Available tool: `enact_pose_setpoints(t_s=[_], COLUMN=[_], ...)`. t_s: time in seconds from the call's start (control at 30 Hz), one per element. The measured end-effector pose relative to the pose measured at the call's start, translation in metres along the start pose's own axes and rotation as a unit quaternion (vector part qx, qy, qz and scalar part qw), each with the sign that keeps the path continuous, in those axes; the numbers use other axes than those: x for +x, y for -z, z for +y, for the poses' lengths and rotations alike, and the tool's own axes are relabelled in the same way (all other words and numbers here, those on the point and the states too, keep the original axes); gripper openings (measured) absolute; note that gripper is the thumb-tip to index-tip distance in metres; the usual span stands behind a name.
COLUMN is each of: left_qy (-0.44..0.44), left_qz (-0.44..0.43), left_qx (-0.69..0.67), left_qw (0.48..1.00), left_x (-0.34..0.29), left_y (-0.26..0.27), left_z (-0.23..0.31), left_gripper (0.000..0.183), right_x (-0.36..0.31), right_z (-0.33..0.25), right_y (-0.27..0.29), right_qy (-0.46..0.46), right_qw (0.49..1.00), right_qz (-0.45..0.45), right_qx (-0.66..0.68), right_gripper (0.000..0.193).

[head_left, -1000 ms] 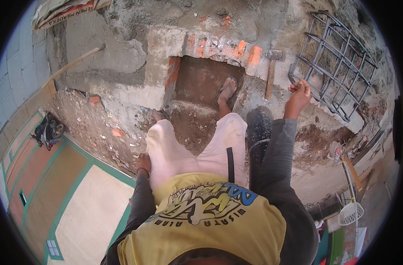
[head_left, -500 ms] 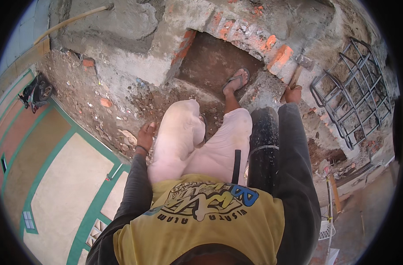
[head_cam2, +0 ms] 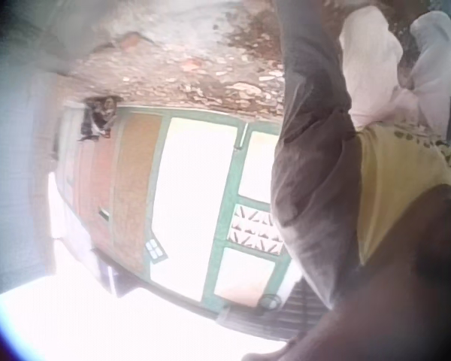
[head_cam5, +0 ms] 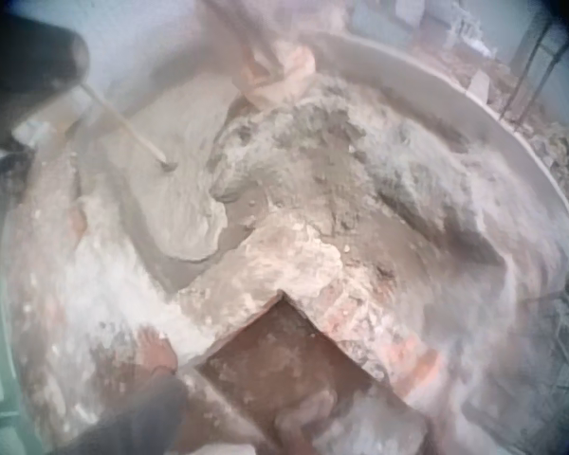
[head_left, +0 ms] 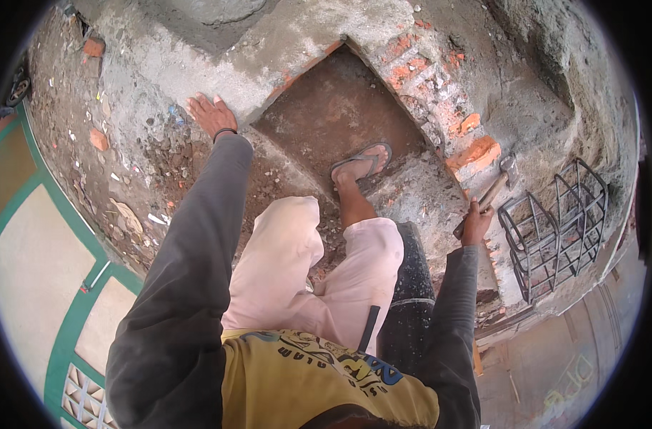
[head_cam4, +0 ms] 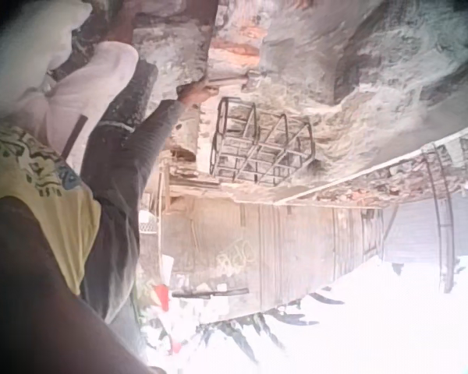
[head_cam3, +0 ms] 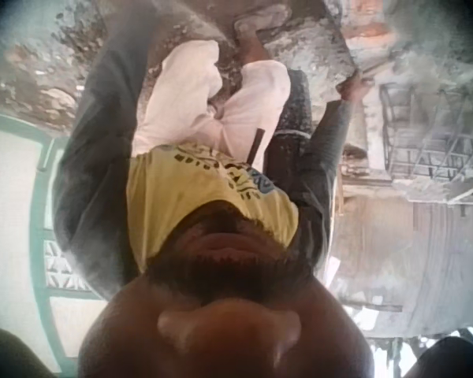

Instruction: The person places a rebar cage into a hole and uses a hammer to break apart bricks and level the concrete foundation.

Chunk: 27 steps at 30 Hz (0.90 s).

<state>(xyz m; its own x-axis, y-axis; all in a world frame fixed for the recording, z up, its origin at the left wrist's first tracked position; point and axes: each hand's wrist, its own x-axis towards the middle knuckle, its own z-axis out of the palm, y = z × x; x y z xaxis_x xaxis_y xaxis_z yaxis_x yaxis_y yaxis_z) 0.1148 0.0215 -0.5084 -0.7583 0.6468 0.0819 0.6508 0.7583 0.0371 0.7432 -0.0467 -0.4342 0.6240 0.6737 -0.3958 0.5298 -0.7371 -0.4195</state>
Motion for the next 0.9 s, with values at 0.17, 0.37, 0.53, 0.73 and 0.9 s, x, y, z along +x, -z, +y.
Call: enact_pose_setpoints(t_s=[0.17,0.37,0.53,0.73,0.9], left_qy=[-0.014,-0.03,-0.001,-0.013,-0.068], left_qz=[0.009,0.025,0.023,-0.007,-0.043], left_qx=[-0.037,-0.041,-0.067,-0.057,-0.09], left_qw=[0.999,0.998,0.997,0.998,0.993], left_x=[-0.01,-0.013,-0.005,-0.005,0.004], left_y=[0.004,-0.006,-0.001,0.001,0.015], left_z=[0.016,0.022,0.015,0.019,-0.007], left_gripper=[0.054,0.056,0.058,0.059,0.055], right_x=[0.013,0.0,-0.134,-0.206,-0.185], right_z=[-0.002,-0.075,-0.201,-0.26,-0.236], right_y=[-0.004,-0.019,-0.047,-0.042,-0.125], right_qy=[-0.097,-0.108,0.118,0.236,0.217], right_qw=[0.994,0.94,0.821,0.868,0.94], right_qz=[0.002,0.038,0.017,-0.07,-0.164], right_qx=[0.039,0.321,0.558,0.432,0.208], right_gripper=[0.028,0.016,0.014,0.019,0.027])
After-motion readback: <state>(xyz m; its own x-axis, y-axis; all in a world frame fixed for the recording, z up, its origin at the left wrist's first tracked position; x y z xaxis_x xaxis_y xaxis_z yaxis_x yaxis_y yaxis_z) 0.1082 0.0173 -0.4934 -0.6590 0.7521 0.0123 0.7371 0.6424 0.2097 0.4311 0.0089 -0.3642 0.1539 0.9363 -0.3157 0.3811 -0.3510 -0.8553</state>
